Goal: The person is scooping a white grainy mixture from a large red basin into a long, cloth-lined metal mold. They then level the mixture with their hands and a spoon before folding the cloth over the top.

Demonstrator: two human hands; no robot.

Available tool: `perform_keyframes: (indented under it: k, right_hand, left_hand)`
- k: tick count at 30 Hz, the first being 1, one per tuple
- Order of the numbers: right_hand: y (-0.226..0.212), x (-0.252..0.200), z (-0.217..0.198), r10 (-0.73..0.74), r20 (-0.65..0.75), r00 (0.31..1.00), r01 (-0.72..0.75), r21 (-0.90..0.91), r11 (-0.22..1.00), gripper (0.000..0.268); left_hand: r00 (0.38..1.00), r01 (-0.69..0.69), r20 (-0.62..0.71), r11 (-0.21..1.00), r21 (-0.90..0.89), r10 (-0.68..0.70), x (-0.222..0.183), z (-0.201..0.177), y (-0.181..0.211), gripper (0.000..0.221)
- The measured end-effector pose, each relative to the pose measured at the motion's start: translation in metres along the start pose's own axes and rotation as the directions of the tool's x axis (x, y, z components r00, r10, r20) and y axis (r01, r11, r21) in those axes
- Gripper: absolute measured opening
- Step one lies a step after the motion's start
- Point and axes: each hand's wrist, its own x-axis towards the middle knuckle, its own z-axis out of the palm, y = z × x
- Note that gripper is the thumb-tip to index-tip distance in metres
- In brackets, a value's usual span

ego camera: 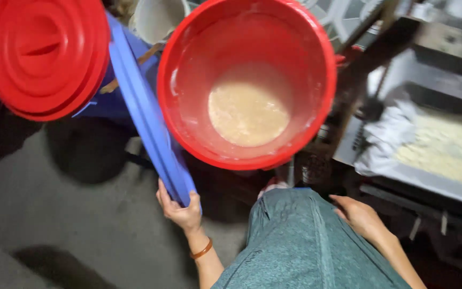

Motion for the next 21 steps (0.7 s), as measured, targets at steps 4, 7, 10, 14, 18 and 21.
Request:
perform_keyframes:
  k: [4, 7, 10, 14, 18, 21]
  right_hand:
    - [-0.016, -0.018, -0.007, 0.003, 0.127, 0.992, -0.013, 0.076, 0.997, 0.050]
    - [0.002, -0.039, 0.001, -0.069, 0.087, 0.994, 0.063, 0.067, 0.996, 0.052]
    - [0.028, -0.058, 0.006, -0.126, 0.017, 0.992, 0.124, 0.110, 0.986, 0.053]
    - [0.059, -0.102, -0.007, -0.049, 0.072, 0.996, 0.025, 0.302, 0.953, 0.053]
    - [0.064, -0.159, -0.038, 0.042, 0.100, 0.994, -0.078, 0.392, 0.917, 0.057]
    - [0.038, -0.189, -0.096, 0.379, 0.428, 0.820, -0.560, 0.735, 0.382, 0.061]
  left_hand:
    - [0.937, -0.325, 0.125, 0.945, -0.037, 0.327, -0.029, 0.054, 0.051, 0.092]
    - [0.853, -0.490, 0.209, 0.872, 0.002, 0.478, -0.071, 0.119, 0.048, 0.105]
    - [0.771, -0.582, 0.395, 0.805, 0.117, 0.500, -0.110, 0.189, 0.035, 0.103]
    - [0.663, -0.593, 0.703, 0.754, 0.283, 0.257, -0.139, 0.243, 0.034, 0.095]
    - [0.612, -0.640, 0.757, 0.705, 0.305, 0.228, -0.144, 0.258, 0.034, 0.094]
    - [0.616, -0.600, 0.777, 0.714, 0.360, 0.126, -0.136, 0.272, 0.041, 0.093]
